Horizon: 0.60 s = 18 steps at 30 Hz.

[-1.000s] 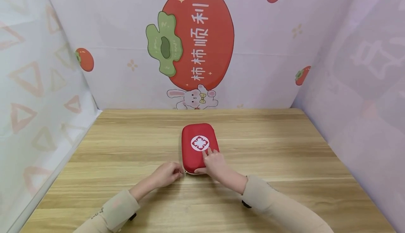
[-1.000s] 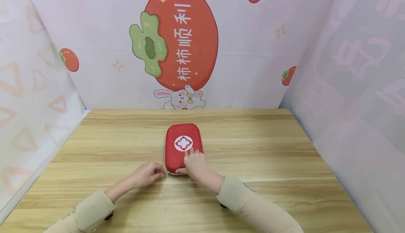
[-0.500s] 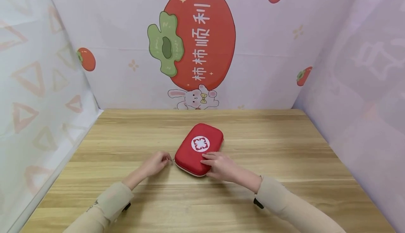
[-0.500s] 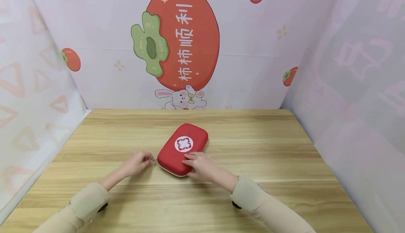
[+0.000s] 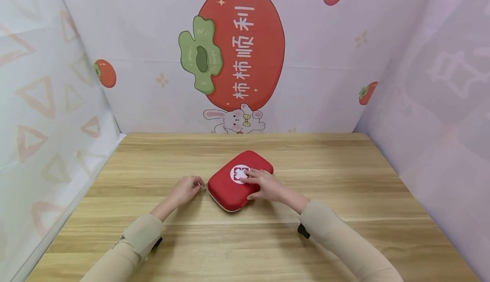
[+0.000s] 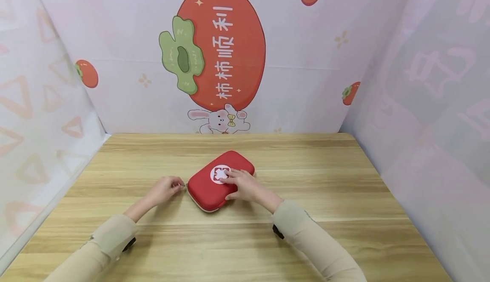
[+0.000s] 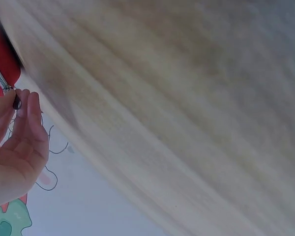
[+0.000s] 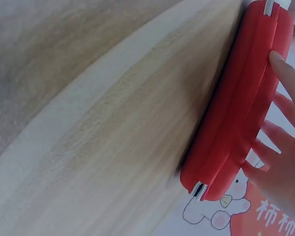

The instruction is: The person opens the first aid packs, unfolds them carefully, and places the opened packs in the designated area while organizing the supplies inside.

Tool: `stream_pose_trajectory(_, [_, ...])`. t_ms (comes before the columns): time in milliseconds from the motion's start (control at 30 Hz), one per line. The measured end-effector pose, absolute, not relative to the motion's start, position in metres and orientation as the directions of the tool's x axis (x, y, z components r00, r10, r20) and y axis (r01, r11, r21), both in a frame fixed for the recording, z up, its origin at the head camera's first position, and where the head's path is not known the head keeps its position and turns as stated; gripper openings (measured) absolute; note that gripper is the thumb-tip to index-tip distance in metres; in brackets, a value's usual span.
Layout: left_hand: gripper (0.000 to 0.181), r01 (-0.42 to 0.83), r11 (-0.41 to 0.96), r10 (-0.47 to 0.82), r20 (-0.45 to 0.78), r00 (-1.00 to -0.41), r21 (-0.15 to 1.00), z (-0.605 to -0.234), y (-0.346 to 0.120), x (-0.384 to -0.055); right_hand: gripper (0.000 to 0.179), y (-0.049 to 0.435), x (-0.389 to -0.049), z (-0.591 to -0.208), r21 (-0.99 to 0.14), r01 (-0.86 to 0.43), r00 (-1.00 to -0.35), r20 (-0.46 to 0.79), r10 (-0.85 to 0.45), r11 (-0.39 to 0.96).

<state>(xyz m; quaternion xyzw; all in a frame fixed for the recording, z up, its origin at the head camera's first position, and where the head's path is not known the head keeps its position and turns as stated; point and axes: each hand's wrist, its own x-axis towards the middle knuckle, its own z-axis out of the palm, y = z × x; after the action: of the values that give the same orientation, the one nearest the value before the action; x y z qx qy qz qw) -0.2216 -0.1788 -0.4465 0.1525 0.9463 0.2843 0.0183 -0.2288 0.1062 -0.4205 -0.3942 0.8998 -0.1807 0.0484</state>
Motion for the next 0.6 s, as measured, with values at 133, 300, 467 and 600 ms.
stream_pose_trajectory(133, [0.004,0.306,0.776,0.33,0.059,-0.942,0.551,-0.447,-0.178,-0.219,0.055,0.105,-0.231,-0.421,-0.361,-0.665,-0.706,0.019,-0.708,0.653])
stream_pose_trajectory(300, [0.005,0.366,0.75,0.366,0.114,-0.923,0.551,-0.446,-0.178,-0.213,0.055,0.102,-0.231,-0.42,-0.349,-0.67,-0.702,0.009,-0.712,0.656])
stream_pose_trajectory(467, [0.007,0.427,0.726,0.437,0.118,-0.892,0.539,-0.445,-0.178,-0.204,0.054,0.101,-0.232,-0.419,-0.341,-0.675,-0.7,0.016,-0.714,0.654])
stream_pose_trajectory(600, [0.007,0.453,0.71,0.478,0.103,-0.872,0.54,-0.444,-0.171,-0.192,0.054,0.101,-0.232,-0.418,-0.345,-0.674,-0.701,0.021,-0.713,0.653])
